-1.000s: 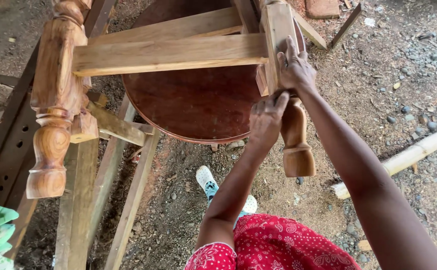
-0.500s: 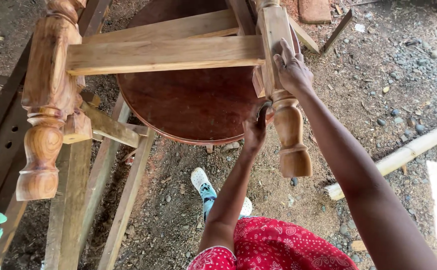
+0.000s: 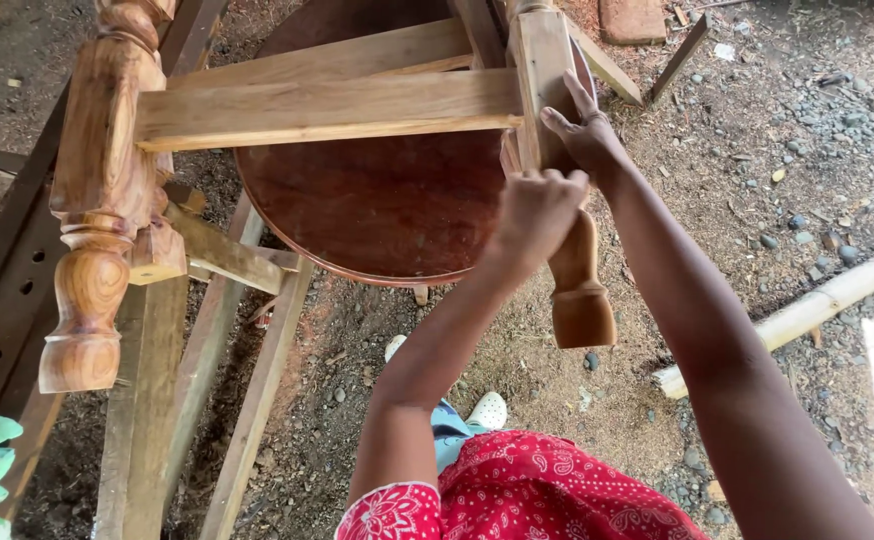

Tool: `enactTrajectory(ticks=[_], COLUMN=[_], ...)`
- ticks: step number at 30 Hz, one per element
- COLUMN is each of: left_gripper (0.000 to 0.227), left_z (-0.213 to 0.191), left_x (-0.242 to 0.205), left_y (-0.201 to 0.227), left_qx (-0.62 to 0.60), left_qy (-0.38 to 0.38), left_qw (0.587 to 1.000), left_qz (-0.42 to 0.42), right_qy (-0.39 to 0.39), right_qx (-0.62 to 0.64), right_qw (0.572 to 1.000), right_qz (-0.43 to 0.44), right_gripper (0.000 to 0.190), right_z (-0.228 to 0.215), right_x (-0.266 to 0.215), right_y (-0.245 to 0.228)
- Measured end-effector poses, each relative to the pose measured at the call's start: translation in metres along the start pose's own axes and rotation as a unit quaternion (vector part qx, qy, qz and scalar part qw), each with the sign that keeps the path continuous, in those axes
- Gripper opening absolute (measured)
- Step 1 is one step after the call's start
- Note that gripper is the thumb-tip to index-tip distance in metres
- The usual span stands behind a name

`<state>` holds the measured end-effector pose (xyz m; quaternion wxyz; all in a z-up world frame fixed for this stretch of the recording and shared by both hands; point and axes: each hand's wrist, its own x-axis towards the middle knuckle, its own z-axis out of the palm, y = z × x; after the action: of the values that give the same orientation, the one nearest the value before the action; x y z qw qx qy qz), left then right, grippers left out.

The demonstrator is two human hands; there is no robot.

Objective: Sanding the decorative legs and frame of a wooden table base using a piece of sandpaper.

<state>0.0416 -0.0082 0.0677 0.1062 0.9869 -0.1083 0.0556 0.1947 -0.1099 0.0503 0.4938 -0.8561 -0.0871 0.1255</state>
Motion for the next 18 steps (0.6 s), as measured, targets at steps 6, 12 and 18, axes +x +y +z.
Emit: enactTrajectory(ticks=[6,12,18], left_gripper=[0.030,0.022,0.021], left_z=[0.038,0.025,-0.066], left_x=[-0.036,-0.007,0.021], left_y=[-0.035,-0.025,0.046], left_qx=[-0.223,-0.053,0.340], left_qy=[0.240,0.194,-0.062], left_qw=[0.945,0.977,0.920], left_qz=[0.020,0.078,0.182], right_qy=[0.027,-0.028,-0.083], right_qx=[0.035,0.231,0.335], right_qw=[0.987,0.966,0.932], right_qz=[0.152,0.115,0.107], right_gripper=[0.082,0.100,0.100], right_z=[0.003,-0.006,-0.017], right_x=[-0.024,0.009,-0.006], right_y=[-0.041,0.010,-0.008])
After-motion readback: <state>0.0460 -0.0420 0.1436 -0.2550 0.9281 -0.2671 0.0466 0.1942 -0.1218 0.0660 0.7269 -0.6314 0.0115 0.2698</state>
